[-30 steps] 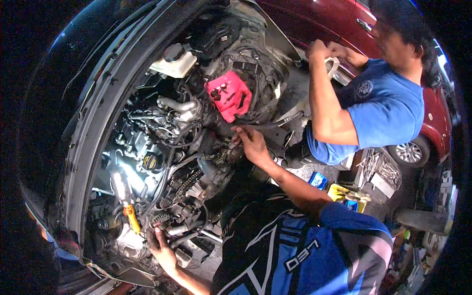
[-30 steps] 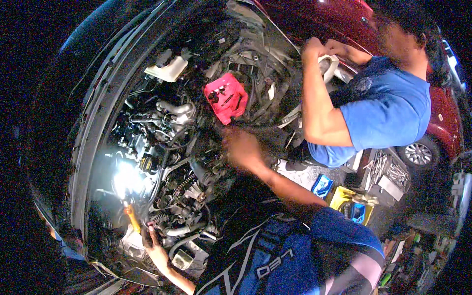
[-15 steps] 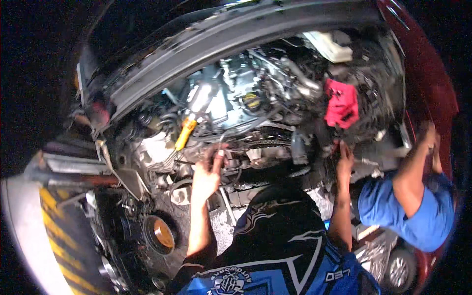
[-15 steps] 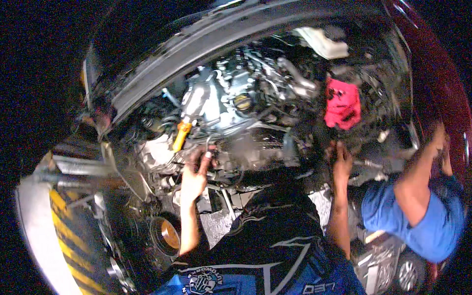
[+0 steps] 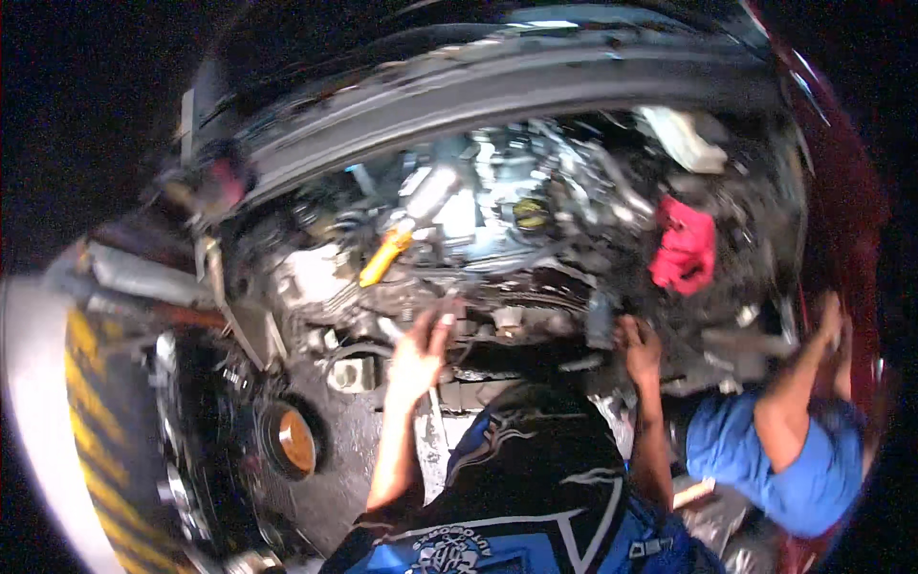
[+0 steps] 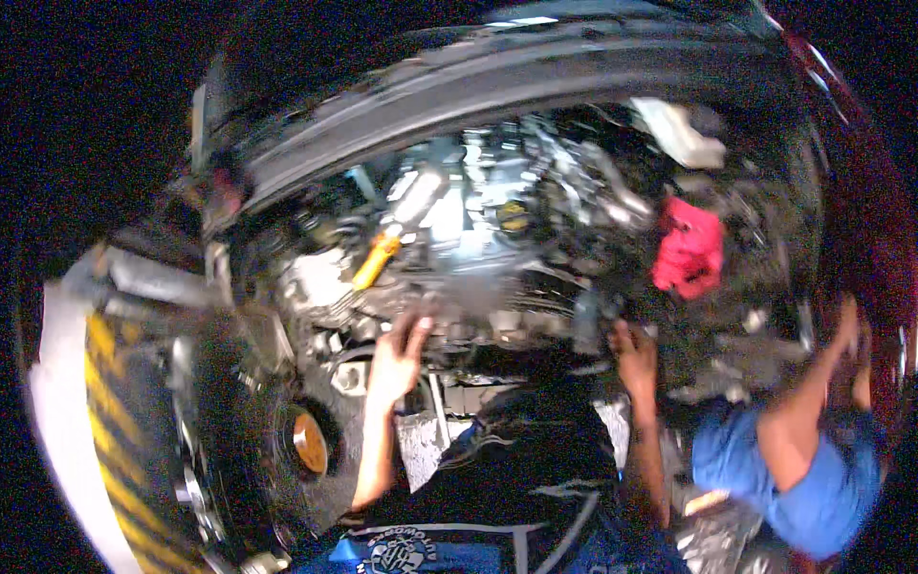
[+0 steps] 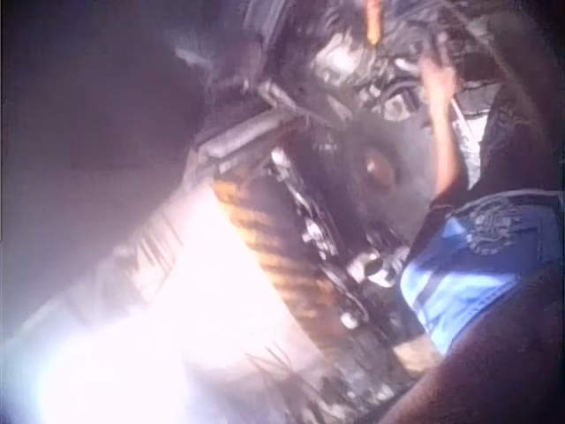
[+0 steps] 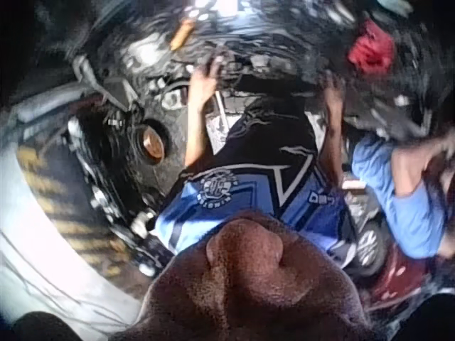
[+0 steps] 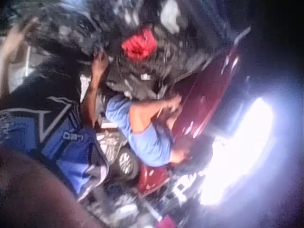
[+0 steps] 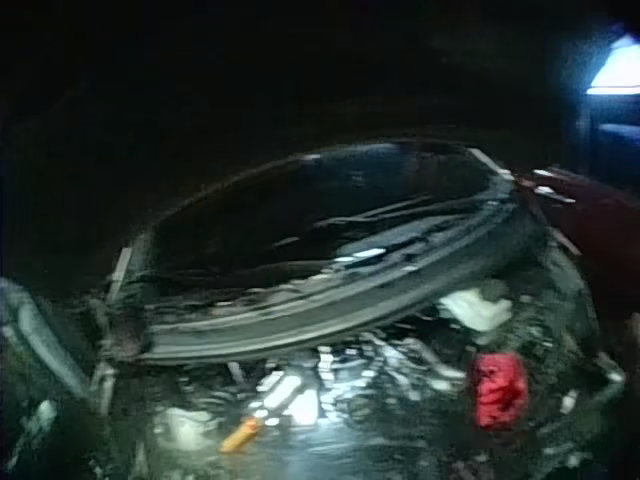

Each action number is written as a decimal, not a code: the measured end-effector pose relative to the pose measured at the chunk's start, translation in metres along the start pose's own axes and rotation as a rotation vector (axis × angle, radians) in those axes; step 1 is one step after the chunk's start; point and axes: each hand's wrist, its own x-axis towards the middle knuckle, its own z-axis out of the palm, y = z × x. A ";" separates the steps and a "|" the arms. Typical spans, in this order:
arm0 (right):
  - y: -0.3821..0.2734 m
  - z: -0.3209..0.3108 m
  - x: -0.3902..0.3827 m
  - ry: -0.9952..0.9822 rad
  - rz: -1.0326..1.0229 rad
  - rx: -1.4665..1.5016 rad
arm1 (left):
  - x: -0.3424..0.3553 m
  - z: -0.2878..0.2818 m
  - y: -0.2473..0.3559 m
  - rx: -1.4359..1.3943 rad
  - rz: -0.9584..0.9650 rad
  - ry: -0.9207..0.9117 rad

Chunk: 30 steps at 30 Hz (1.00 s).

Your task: The person cleans engine components with a cloth and a spray, moves tools from a tray, and uses a socket wrench to work on the top of the exposed engine assembly inside the vehicle's hood while an assistant holds parts.

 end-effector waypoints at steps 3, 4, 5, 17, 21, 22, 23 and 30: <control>-0.006 -0.001 0.004 -0.006 -0.146 0.069 | -0.002 0.003 -0.002 -0.078 -0.057 -0.030; -0.008 -0.004 0.003 -0.028 -0.121 0.114 | -0.003 0.005 -0.003 -0.009 -0.015 -0.001; -0.010 -0.005 0.002 -0.015 -0.144 0.141 | -0.004 0.007 -0.005 -0.018 0.036 0.013; -0.071 -0.001 -0.004 0.199 -0.130 0.519 | -0.017 0.001 -0.013 -0.155 0.014 -0.041; -0.051 -0.014 0.028 0.271 -0.047 0.581 | -0.028 -0.002 -0.016 -0.242 -0.066 -0.035; -0.044 -0.017 0.040 0.319 -0.081 0.652 | -0.031 -0.003 -0.017 -0.224 -0.092 -0.020; -0.037 -0.021 0.054 0.366 -0.116 0.723 | -0.034 -0.005 -0.018 -0.227 -0.096 -0.015; 0.006 -0.035 0.140 0.553 -0.271 -0.212 | -0.044 -0.011 -0.019 0.020 0.015 0.020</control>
